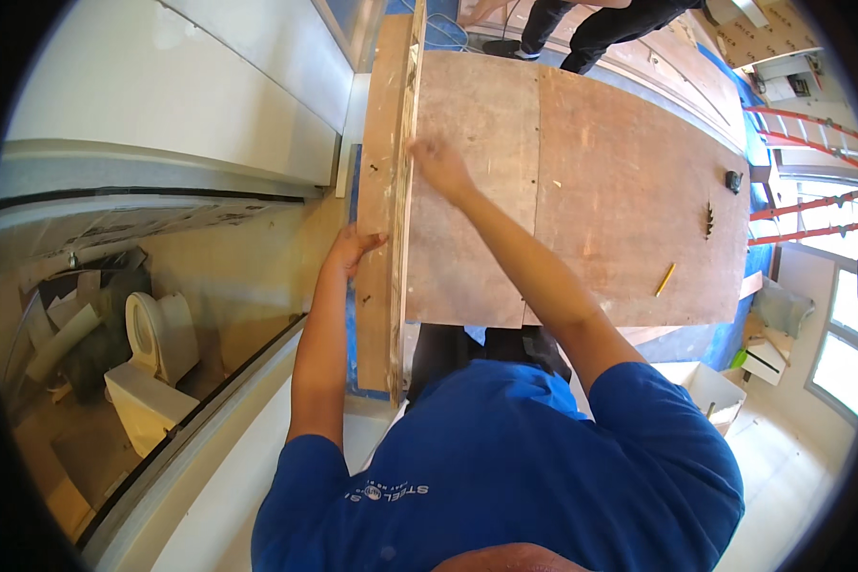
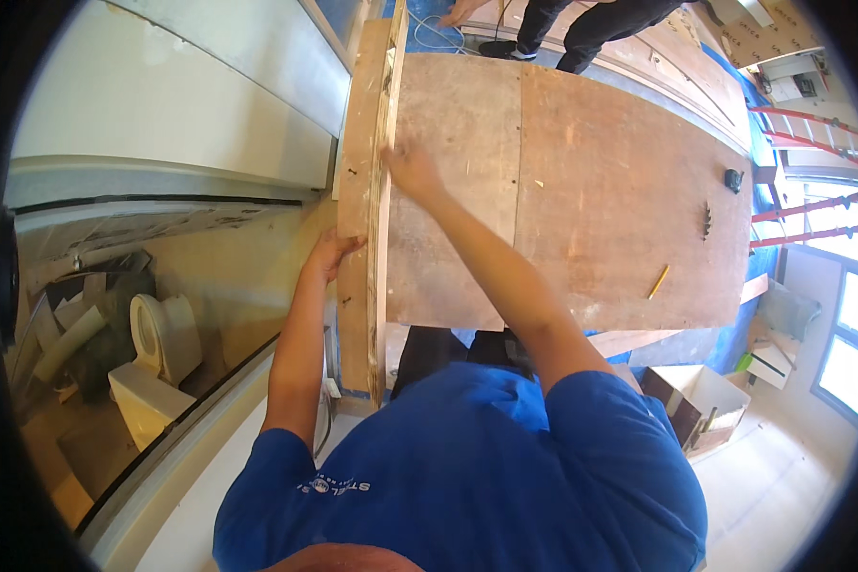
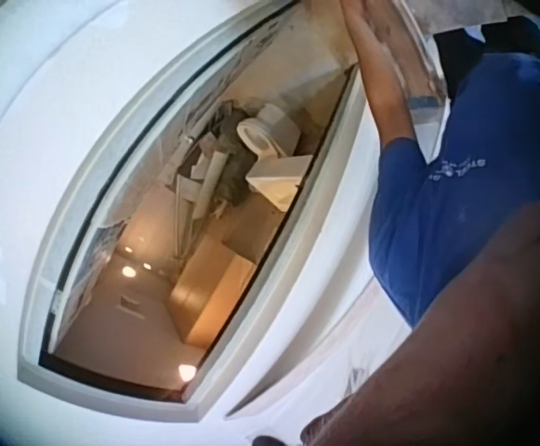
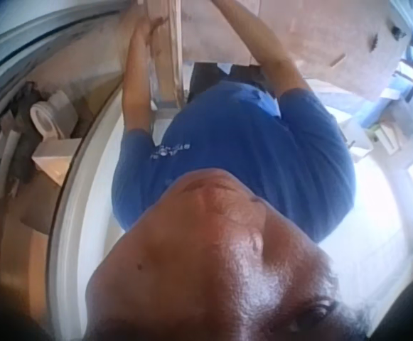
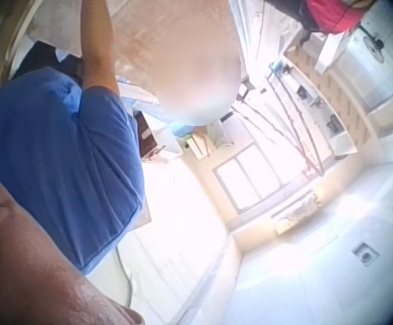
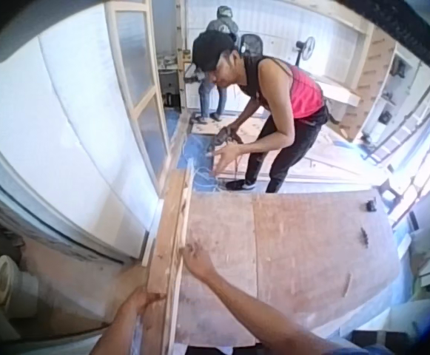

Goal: The person aligns a wooden board against another piece of wood, uses a tape measure and pencil to mark the wood, and then holds it in place while another person drills screws into it to join the pieces together.

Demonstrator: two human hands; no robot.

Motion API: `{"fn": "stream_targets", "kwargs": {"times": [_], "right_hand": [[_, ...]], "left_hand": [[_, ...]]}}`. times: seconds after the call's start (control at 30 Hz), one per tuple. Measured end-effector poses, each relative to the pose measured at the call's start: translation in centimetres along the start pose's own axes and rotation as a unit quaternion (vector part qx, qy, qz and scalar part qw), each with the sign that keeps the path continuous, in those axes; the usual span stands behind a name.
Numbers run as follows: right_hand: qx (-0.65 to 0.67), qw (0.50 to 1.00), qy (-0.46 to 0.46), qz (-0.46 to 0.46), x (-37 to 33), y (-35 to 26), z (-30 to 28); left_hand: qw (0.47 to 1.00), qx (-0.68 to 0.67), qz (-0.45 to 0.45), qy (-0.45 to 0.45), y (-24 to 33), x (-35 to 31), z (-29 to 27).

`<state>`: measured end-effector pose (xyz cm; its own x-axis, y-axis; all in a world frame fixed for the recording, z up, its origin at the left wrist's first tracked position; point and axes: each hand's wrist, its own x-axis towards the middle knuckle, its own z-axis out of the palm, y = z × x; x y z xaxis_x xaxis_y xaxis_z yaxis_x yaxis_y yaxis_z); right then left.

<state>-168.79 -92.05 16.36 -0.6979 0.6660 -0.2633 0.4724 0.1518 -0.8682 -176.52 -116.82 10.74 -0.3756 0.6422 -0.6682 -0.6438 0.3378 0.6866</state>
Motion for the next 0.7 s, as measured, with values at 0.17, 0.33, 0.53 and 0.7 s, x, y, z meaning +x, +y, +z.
{"fn": "stream_targets", "kwargs": {"times": [0.17,0.33,0.53,0.7], "right_hand": [[-0.020,0.961,0.249,-0.116,15.8,4.1,-5.1],[-0.015,0.980,0.176,-0.091,12.7,3.4,-4.9],[0.012,0.984,-0.154,-0.090,-11.6,7.6,0.6],[-0.047,0.964,-0.221,-0.136,-17.0,6.4,3.2]], "left_hand": [[1.000,-0.007,-0.030,-0.001,0.4,0.6,0.2],[0.998,-0.046,-0.030,0.007,0.4,-0.4,0.6],[0.999,-0.020,-0.032,0.008,1.5,-0.7,1.4],[1.000,0.010,-0.030,0.002,2.0,-0.5,1.7]]}}
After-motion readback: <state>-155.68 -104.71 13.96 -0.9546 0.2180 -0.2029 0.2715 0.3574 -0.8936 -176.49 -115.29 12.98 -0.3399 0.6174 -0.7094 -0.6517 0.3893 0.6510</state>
